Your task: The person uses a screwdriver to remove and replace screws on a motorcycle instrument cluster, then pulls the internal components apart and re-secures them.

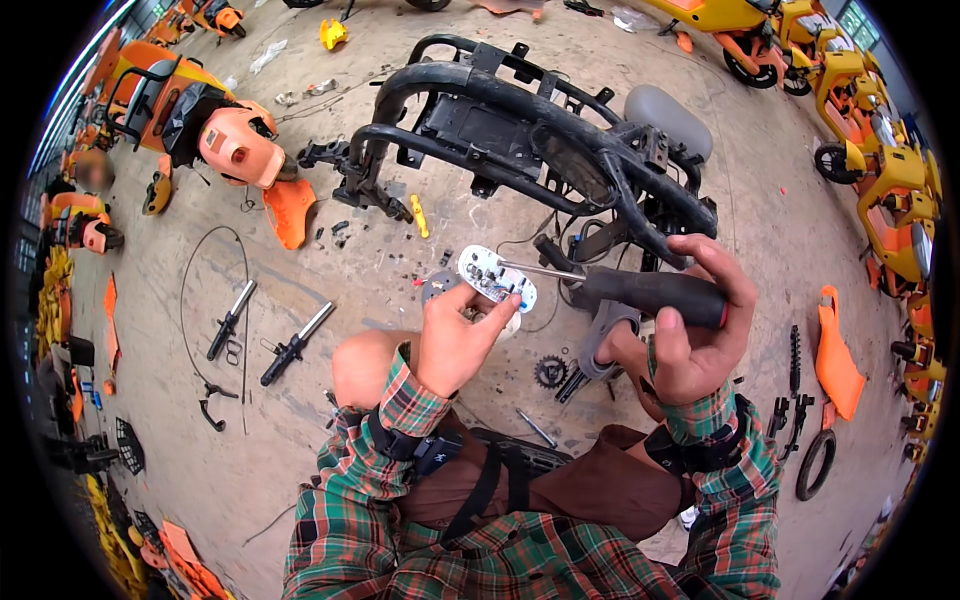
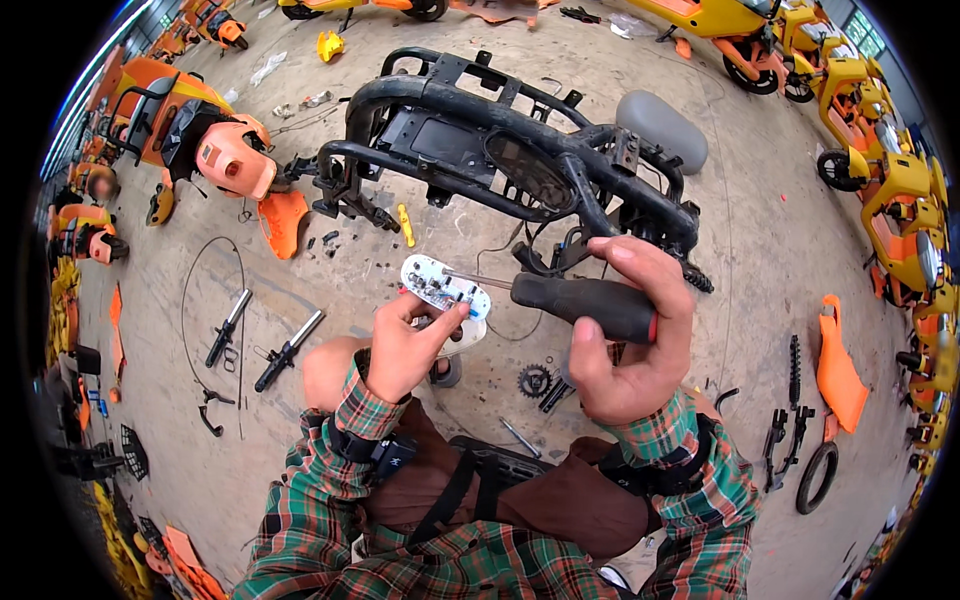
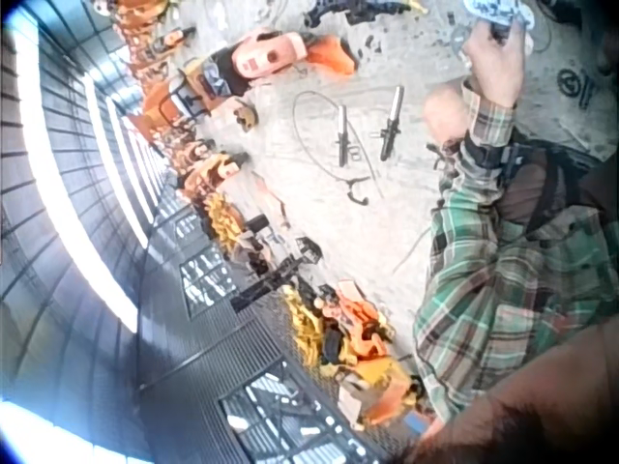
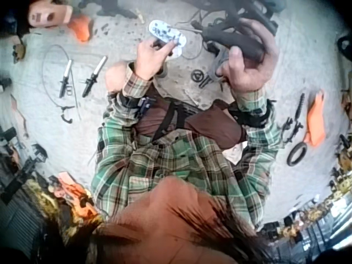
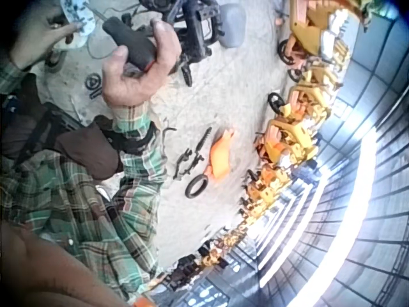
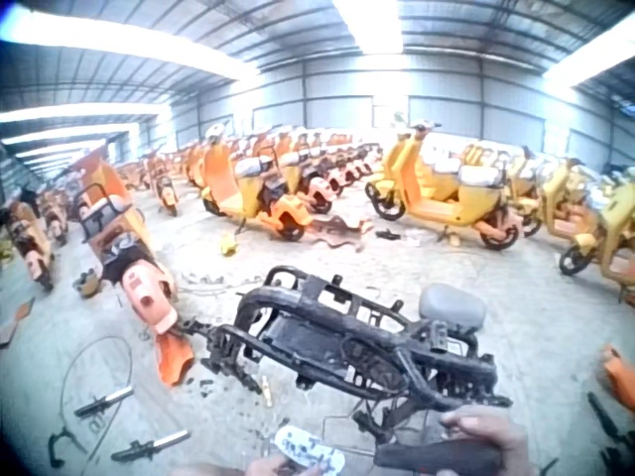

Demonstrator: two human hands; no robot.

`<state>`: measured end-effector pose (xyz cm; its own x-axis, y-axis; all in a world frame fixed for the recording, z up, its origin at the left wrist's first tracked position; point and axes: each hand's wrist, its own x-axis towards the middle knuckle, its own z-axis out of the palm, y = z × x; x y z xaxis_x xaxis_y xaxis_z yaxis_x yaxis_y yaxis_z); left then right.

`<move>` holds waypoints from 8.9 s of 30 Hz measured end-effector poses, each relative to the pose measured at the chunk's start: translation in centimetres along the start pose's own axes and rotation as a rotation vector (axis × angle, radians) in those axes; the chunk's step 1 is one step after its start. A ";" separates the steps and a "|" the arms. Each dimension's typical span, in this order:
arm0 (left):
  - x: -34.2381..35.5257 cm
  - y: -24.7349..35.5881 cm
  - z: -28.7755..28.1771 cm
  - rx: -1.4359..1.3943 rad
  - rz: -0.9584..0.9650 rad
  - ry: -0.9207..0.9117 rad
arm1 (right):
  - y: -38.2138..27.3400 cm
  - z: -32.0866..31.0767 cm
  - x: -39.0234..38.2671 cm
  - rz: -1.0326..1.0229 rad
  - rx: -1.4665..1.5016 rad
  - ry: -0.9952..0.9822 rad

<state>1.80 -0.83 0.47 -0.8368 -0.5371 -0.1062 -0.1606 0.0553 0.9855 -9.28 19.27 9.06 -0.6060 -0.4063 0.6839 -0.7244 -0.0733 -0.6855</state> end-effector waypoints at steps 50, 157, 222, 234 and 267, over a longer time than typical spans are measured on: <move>-0.2 1.9 0.4 -0.602 -0.198 -0.451 | 2.0 1.1 0.0 0.538 -0.025 -0.374; -0.4 1.3 0.5 -0.246 -0.076 -0.143 | -1.1 -1.6 1.2 0.237 0.130 0.033; 0.6 -1.0 0.2 -0.213 -0.081 -0.175 | 0.3 -1.4 1.2 0.156 -0.077 -0.019; 0.3 -0.5 0.2 -0.140 -0.100 -0.194 | 0.0 -1.0 1.0 0.255 -0.158 0.023; 0.6 0.4 -0.5 -0.515 -0.354 -0.276 | 0.6 -1.9 -0.1 0.202 0.072 0.112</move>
<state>1.44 -1.53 0.86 -0.8936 -0.2111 -0.3960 -0.2364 -0.5287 0.8152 -10.28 20.97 9.04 -0.7721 -0.3159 0.5515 -0.5616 -0.0669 -0.8247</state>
